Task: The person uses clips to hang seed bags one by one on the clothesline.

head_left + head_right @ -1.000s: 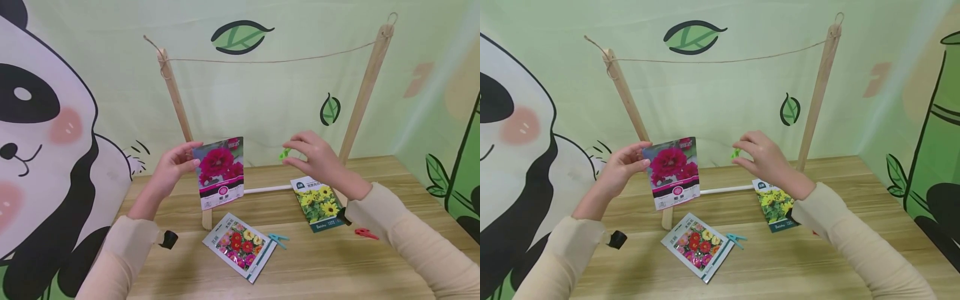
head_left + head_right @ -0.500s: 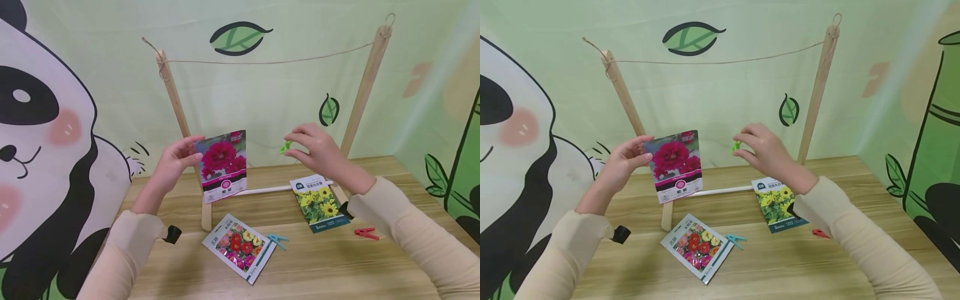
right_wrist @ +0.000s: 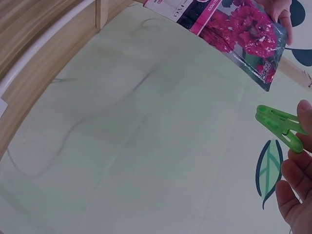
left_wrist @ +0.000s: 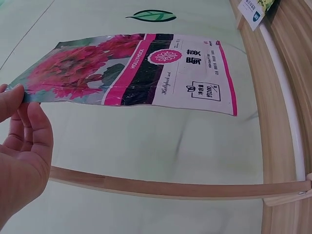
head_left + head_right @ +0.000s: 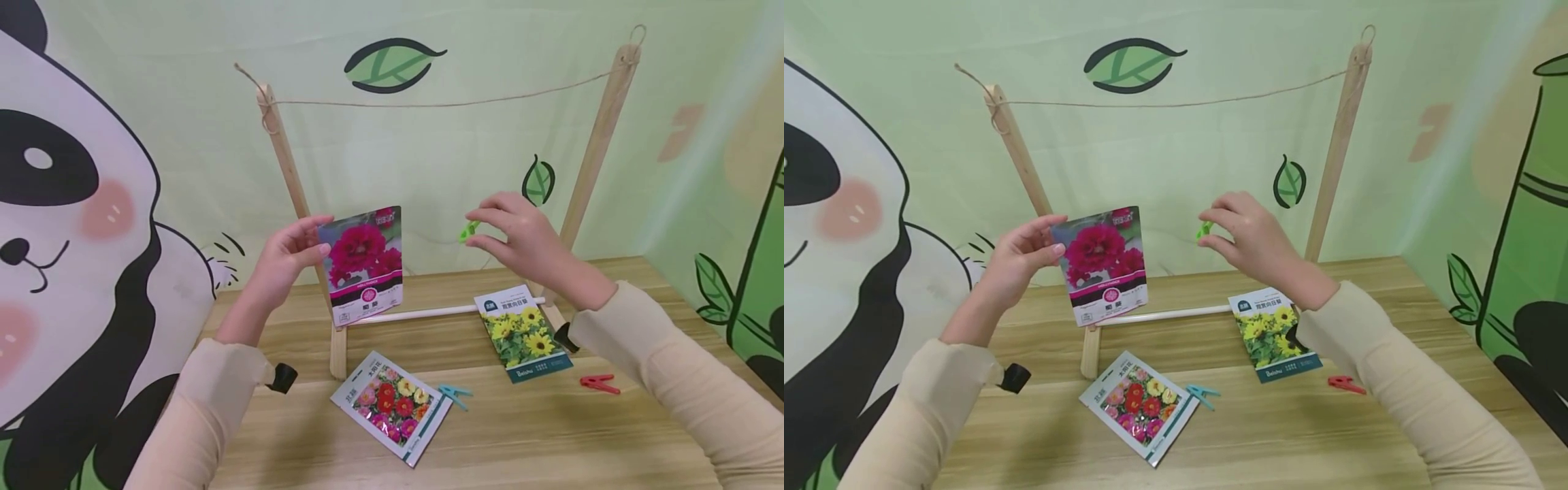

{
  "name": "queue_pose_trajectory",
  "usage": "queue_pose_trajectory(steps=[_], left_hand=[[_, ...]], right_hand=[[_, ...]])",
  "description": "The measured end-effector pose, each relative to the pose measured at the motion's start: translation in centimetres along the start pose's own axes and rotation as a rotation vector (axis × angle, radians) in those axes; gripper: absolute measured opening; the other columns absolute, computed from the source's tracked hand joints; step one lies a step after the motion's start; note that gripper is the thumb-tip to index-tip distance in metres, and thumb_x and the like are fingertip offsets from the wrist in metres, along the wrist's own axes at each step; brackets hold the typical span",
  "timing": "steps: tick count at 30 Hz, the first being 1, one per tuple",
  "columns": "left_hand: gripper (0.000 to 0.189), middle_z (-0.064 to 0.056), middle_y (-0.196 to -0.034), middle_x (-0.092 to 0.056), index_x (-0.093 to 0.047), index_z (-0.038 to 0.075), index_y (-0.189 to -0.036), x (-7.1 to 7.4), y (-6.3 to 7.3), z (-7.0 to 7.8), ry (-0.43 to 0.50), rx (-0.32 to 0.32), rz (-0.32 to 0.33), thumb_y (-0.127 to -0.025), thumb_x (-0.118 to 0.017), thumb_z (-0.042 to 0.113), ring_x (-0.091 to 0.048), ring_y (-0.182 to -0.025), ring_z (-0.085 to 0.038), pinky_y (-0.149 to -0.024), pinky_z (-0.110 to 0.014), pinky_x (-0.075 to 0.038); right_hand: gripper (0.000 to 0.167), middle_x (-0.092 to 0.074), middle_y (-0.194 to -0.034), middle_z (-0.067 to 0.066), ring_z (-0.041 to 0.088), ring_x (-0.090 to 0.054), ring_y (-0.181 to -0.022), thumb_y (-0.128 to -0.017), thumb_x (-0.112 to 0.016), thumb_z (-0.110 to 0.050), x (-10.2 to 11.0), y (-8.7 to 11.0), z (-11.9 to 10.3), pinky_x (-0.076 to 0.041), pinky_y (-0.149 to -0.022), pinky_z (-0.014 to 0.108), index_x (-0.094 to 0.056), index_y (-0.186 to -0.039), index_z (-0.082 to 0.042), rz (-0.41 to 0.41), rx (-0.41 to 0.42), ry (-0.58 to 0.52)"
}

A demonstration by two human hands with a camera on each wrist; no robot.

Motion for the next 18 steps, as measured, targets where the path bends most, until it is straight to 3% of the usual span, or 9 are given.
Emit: queue_pose_trajectory(steps=[18], left_hand=[[0.038,0.005,-0.088,-0.050,-0.050,0.010,-0.124,0.5,-0.6,1.4,-0.024,0.006,0.017,-0.087,-0.053,0.008,-0.047,-0.081,-0.012,-0.070,-0.019,-0.047]], right_hand=[[0.032,-0.060,-0.090,0.016,0.026,-0.053,-0.087,-0.069,-0.074,-0.014,0.8,-1.6,-0.6,-0.047,-0.075,0.035,-0.065,-0.093,0.004,0.005,0.002,0.003]])
Point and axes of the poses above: each hand's wrist, its own y-axis away from the middle knuckle, its own x-axis out of the back of the hand, z = x × y, the point moved 9 cm from there along -y, towards the middle knuckle
